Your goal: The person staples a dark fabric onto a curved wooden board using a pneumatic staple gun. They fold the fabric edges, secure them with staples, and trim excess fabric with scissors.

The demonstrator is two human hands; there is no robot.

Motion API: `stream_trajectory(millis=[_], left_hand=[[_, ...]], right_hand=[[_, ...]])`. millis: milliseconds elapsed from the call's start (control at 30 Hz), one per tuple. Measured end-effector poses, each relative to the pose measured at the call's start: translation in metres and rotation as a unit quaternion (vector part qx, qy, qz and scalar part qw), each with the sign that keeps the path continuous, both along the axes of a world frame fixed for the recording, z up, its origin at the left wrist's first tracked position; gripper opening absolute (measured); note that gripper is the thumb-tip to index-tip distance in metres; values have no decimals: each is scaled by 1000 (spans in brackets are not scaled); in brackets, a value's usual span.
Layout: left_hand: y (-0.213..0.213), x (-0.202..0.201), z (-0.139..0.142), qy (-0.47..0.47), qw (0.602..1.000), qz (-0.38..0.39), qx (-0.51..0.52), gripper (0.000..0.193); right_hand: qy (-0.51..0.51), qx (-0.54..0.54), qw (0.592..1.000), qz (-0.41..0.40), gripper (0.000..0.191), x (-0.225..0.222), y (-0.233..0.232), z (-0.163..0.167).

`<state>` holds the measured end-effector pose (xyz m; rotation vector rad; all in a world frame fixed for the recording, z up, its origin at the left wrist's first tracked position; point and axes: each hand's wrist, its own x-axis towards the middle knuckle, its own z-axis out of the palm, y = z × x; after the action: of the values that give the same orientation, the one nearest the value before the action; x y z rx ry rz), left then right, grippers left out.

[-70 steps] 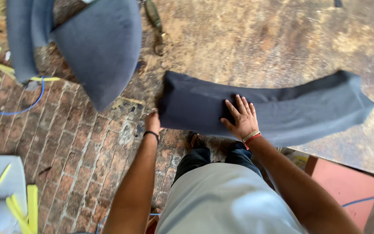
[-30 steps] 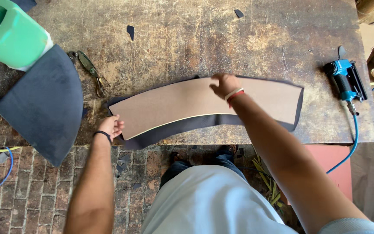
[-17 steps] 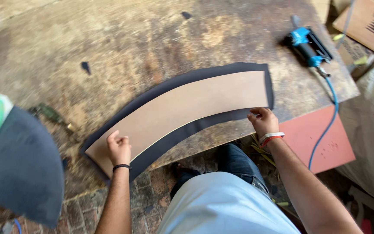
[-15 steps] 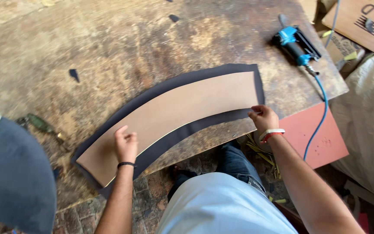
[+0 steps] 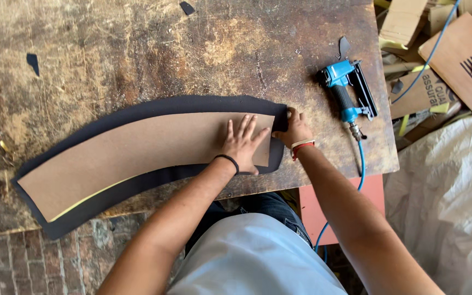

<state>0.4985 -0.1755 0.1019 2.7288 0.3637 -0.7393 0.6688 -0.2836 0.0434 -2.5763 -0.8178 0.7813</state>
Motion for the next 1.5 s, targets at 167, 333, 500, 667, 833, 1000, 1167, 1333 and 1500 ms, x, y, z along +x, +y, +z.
stream_trajectory(millis=[167, 333, 500, 667, 833, 1000, 1167, 1333, 1500], left_hand=[[11, 23, -5, 80, 994, -31, 73, 152], [23, 24, -8, 98, 992, -52, 61, 148], [26, 28, -11, 82, 993, -45, 67, 148], [21, 27, -31, 79, 996, 3, 42, 147], [40, 28, -58, -17, 972, 220, -78, 113], [39, 31, -74, 78, 973, 214, -24, 110], [43, 33, -72, 115, 973, 196, -47, 112], [42, 35, -69, 118, 974, 191, -33, 114], [41, 33, -71, 114, 974, 193, -36, 117]], right_hand=[[34, -18, 999, 16, 105, 8, 1, -15], [58, -16, 998, 15, 107, 15, 4, -25], [59, -13, 998, 18, 109, 16, 3, -28], [69, 12, 997, -22, 76, 21, 8, -34], [126, 13, 990, -69, 39, 31, 20, -32], [156, 87, 974, -140, 36, 32, 32, -26], [224, 204, 899, -316, 22, 26, 39, -40], [178, 292, 894, -290, 18, 15, 35, -50], [-119, 291, 949, 0, 12, -3, 29, -45]])
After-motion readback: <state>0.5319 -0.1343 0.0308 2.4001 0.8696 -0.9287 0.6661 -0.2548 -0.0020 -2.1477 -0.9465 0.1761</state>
